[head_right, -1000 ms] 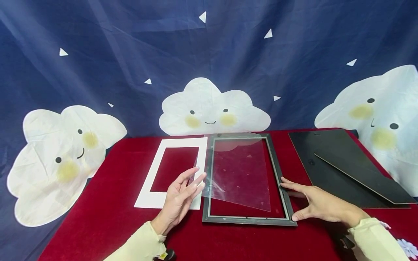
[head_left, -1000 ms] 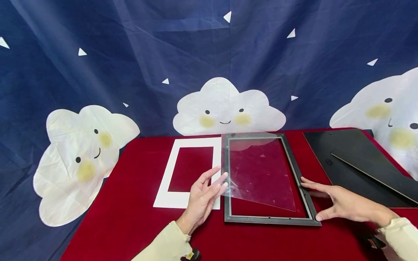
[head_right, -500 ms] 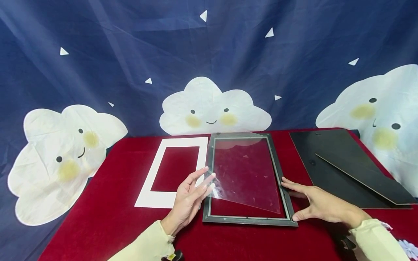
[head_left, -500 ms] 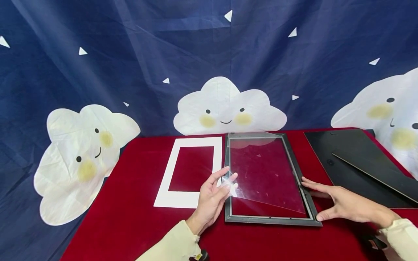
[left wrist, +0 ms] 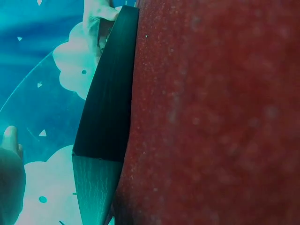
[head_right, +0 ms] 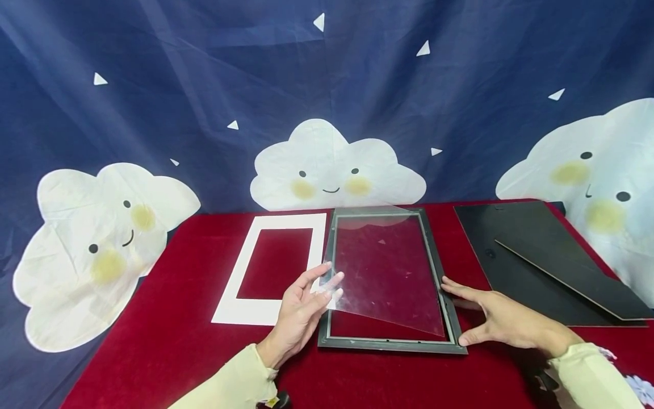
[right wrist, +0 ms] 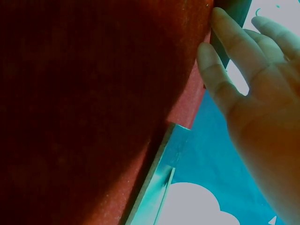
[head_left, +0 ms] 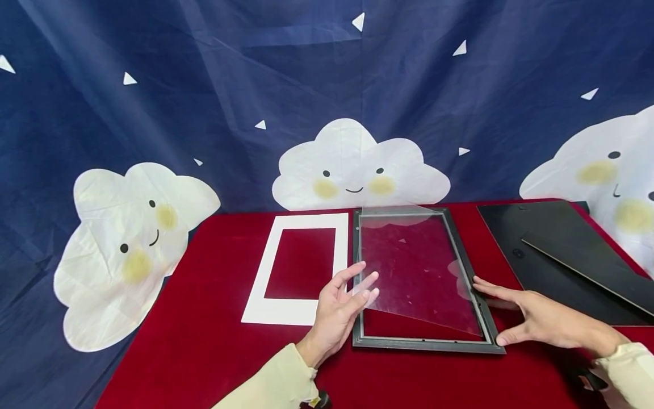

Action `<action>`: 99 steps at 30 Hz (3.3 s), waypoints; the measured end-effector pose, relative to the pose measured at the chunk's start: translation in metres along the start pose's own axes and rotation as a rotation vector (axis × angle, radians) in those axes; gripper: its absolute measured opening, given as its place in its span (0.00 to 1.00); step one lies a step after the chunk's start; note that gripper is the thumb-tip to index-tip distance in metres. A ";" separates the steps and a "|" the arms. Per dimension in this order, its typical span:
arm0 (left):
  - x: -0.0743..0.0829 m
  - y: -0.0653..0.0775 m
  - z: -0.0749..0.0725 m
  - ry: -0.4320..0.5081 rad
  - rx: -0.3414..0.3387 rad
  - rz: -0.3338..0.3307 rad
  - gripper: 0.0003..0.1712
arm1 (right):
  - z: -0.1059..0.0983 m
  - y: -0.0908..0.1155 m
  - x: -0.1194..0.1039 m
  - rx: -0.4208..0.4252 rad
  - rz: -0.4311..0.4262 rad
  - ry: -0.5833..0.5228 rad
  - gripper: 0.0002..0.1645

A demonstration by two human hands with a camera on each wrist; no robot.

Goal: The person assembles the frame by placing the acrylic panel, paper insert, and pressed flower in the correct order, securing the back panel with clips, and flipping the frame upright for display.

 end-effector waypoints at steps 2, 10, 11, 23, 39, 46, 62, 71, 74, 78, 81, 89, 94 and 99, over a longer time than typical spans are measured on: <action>0.001 0.000 0.000 -0.025 0.018 -0.022 0.30 | -0.001 0.000 0.000 0.002 -0.006 0.004 0.57; 0.002 0.003 0.000 -0.105 0.130 -0.125 0.26 | -0.001 0.000 0.000 0.004 -0.001 0.006 0.57; 0.002 0.004 0.000 -0.101 0.131 -0.136 0.25 | 0.000 0.000 0.000 0.002 0.001 0.002 0.57; 0.002 0.007 -0.007 -0.184 0.111 -0.272 0.26 | 0.000 0.000 0.001 -0.006 0.001 -0.018 0.57; 0.017 -0.010 -0.015 -0.711 -0.061 -0.273 0.38 | 0.000 0.001 0.002 0.001 0.005 -0.032 0.56; 0.020 -0.013 -0.013 -0.902 -0.041 -0.158 0.39 | 0.001 0.001 0.001 0.003 -0.005 -0.024 0.56; 0.017 -0.015 -0.015 -1.033 -0.055 -0.013 0.33 | 0.002 0.001 0.003 0.022 -0.022 0.009 0.56; 0.019 -0.014 -0.017 -1.204 -0.189 0.054 0.35 | 0.003 0.001 0.003 0.024 -0.018 0.003 0.56; 0.022 -0.014 -0.020 -1.167 -0.199 0.049 0.34 | 0.003 0.001 0.002 0.021 -0.014 0.001 0.56; 0.026 -0.017 -0.029 -1.074 -0.179 0.007 0.32 | 0.002 0.001 0.002 0.017 -0.010 -0.007 0.56; 0.031 -0.019 -0.038 -1.029 -0.155 -0.029 0.31 | 0.001 0.001 0.003 0.013 -0.004 -0.008 0.56; 0.046 -0.019 -0.061 -0.910 -0.156 -0.071 0.32 | 0.001 0.001 0.004 0.011 -0.003 -0.022 0.56; 0.058 -0.019 -0.083 -0.900 -0.121 -0.075 0.31 | 0.001 0.001 0.004 0.005 -0.007 -0.039 0.56; 0.071 -0.016 -0.105 -0.883 -0.031 -0.090 0.34 | 0.000 0.002 0.006 -0.006 0.014 -0.057 0.57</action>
Point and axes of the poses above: each hand's wrist, its own y-axis away from the middle knuckle, its own z-axis out of the palm, x = y × z, the point moved 1 cm from there along -y, towards the middle knuckle, and after that the axes turned 9 degrees about x, right-handed, at the moved point
